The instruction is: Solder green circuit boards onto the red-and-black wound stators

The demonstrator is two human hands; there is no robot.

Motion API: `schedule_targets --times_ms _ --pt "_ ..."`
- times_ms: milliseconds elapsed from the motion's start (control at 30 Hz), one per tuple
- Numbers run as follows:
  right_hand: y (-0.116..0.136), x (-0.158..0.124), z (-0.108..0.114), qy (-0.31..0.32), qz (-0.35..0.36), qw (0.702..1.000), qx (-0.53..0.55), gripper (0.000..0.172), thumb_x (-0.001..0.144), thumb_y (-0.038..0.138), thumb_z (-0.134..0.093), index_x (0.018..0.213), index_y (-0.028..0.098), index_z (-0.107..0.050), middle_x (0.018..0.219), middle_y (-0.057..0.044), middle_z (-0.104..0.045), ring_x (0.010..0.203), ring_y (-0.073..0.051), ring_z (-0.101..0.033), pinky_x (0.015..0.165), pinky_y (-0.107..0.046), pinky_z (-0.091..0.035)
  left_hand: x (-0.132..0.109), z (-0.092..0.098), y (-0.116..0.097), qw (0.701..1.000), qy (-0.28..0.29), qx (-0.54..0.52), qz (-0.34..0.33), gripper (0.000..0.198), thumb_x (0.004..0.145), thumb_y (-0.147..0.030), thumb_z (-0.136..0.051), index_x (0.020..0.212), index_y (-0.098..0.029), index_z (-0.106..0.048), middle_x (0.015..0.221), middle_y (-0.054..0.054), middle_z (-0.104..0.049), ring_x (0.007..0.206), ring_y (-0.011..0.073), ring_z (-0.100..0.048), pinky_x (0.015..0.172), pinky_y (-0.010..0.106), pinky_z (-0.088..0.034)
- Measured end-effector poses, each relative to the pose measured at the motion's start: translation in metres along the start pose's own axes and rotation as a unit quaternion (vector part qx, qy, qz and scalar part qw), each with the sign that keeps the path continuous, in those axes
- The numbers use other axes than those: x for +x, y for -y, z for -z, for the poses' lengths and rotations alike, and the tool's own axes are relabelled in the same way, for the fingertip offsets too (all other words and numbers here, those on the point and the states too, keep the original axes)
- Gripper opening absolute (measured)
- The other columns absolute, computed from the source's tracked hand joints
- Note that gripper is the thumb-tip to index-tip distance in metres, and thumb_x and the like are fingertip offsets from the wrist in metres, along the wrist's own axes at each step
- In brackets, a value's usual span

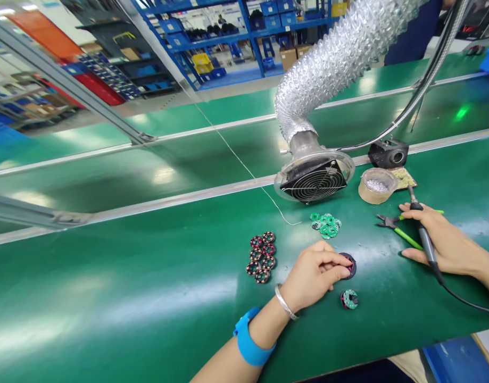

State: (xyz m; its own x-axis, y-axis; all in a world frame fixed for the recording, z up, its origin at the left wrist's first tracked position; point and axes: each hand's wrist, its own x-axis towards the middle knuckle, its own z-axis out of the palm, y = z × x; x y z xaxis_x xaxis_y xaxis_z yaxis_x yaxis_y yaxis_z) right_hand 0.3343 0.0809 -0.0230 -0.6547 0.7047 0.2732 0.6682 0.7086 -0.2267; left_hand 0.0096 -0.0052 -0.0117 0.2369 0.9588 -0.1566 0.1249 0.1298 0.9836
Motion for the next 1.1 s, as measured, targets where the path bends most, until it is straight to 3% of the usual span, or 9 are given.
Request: schedule_targets --times_ms 200,367,533,767,933,1100 --pt "0.003 0.005 0.003 0.025 0.039 0.995 -0.084 0.027 0.095 0.033 -0.049 0.118 0.02 -0.054 0.106 -0.013 -0.063 0.092 -0.03 -0.058 0.079 -0.047 -0.048 0.007 -0.006 -0.004 0.998 0.004 -0.026 0.048 0.014 0.072 -0.026 -0.072 0.077 -0.014 -0.077 0.075 0.0 -0.055 0.046 0.0041 -0.053 0.036 0.014 -0.045" --pt "0.0 0.006 -0.001 0.022 0.039 0.994 -0.098 0.022 0.098 0.026 -0.04 0.116 0.021 -0.053 0.079 -0.008 -0.053 0.079 -0.027 -0.054 0.071 -0.044 -0.045 0.009 -0.005 -0.008 0.998 0.009 0.002 0.064 0.014 0.074 -0.025 -0.071 0.075 -0.013 -0.076 0.071 -0.001 -0.055 0.04 0.0013 -0.046 0.034 0.014 -0.04" --pt "0.028 0.007 0.006 -0.003 0.02 0.999 0.025 0.029 0.097 0.021 -0.04 0.126 0.026 -0.044 0.1 -0.01 -0.056 0.086 -0.026 -0.057 0.072 -0.04 -0.05 0.008 -0.007 -0.008 0.998 0.009 0.028 0.061 0.015 0.076 -0.026 -0.069 0.076 -0.013 -0.075 0.072 -0.001 -0.054 0.041 0.0018 -0.046 0.034 0.014 -0.036" --pt "0.086 0.023 0.02 0.057 0.078 0.99 0.098 0.026 0.097 0.03 -0.05 0.121 0.022 -0.054 0.085 -0.005 -0.058 0.069 -0.018 -0.058 0.061 -0.027 -0.046 0.008 -0.007 -0.01 0.998 0.012 0.037 0.054 0.017 0.079 -0.029 -0.067 0.075 -0.013 -0.072 0.066 -0.003 -0.051 0.041 0.0023 -0.045 0.037 0.015 -0.034" --pt "0.09 0.028 0.019 0.093 0.089 0.985 0.114 0.023 0.097 0.025 -0.048 0.119 0.022 -0.056 0.085 -0.005 -0.058 0.067 -0.016 -0.056 0.061 -0.026 -0.043 0.008 -0.006 -0.012 0.997 0.017 0.037 0.059 0.016 0.079 -0.028 -0.068 0.072 -0.013 -0.07 0.063 -0.004 -0.051 0.04 0.0027 -0.046 0.039 0.016 -0.034" --pt "0.088 0.032 0.022 0.089 0.108 0.987 0.081 0.023 0.098 0.026 -0.047 0.119 0.021 -0.055 0.084 -0.005 -0.057 0.068 -0.016 -0.055 0.061 -0.026 -0.043 0.008 -0.005 -0.01 0.997 0.021 0.011 0.073 0.016 0.077 -0.029 -0.07 0.072 -0.013 -0.072 0.063 -0.003 -0.054 0.04 0.0034 -0.047 0.038 0.016 -0.036"
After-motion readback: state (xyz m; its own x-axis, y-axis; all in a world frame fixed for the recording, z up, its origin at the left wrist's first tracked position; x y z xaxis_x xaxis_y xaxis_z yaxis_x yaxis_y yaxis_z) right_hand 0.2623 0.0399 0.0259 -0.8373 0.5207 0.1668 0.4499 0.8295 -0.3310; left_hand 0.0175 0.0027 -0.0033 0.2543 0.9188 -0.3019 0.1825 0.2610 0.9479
